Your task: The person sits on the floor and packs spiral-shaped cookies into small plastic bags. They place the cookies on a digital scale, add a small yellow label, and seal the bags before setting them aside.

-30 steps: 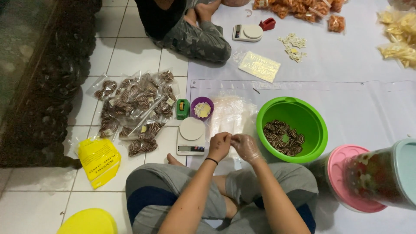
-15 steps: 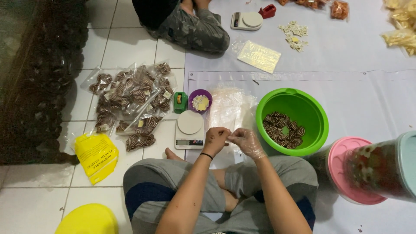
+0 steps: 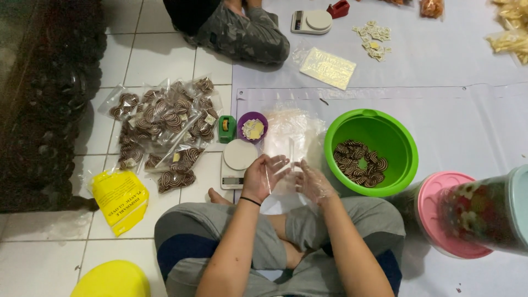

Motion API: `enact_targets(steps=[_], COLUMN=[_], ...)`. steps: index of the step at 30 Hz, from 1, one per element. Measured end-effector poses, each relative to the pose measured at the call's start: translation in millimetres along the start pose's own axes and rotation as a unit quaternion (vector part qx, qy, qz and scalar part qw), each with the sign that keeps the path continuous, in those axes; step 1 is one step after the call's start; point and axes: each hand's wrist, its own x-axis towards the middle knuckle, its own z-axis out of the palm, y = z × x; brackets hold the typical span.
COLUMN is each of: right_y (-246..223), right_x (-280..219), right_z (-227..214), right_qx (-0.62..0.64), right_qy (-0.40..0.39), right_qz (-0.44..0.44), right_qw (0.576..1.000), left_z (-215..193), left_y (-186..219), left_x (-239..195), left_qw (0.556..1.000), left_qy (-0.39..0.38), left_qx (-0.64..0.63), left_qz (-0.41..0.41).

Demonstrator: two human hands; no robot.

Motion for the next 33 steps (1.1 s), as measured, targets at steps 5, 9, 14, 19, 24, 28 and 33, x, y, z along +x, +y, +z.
enact_targets(steps=[5,9,14,19,24,28,33], right_y=[-21.3,-25.7,-52.2,-27.8,-20.5,-23.2,-24.5], right_x=[-28.7,-11.7,-41.2,-36.6,-54.5,-61.9,-57.0], right_z=[32.0,6.3,32.4,43.0,71.7,66.6,60.1], right_qx=[0.116,0.089,-0.076,-0.380,-0.515,-0.444,-0.440], right_qy=[-0.016,0.037,0.228,0.279,0.181,0.133,0.124], right_qz=[-0.009,-0.055,-0.226,-0.404,-0.441,-0.408,-0.279], right_qw=[0.993,0.994,0.944,0.784,0.713,0.787,0.844], left_z=[-28.7,-53.1,-59.9,-25.9,-3.2,-22.2,-23.2], left_y=[2.3,16.3,1.4,-27.6,-30.9,-31.2,-35.4], left_x=[12.9,22.6,26.3,20.5,16.3,24.6,21.3], left_qw=[0.999,0.990,0.776,0.818,0.801,0.827,0.781], left_qy=[0.027,0.124,0.341,0.033,0.056,0.093,0.133], left_qx=[-0.044,0.064,0.467,0.544,0.579,0.538,0.588], left_qz=[-0.016,-0.017,0.253,0.185,0.145,0.135,0.165])
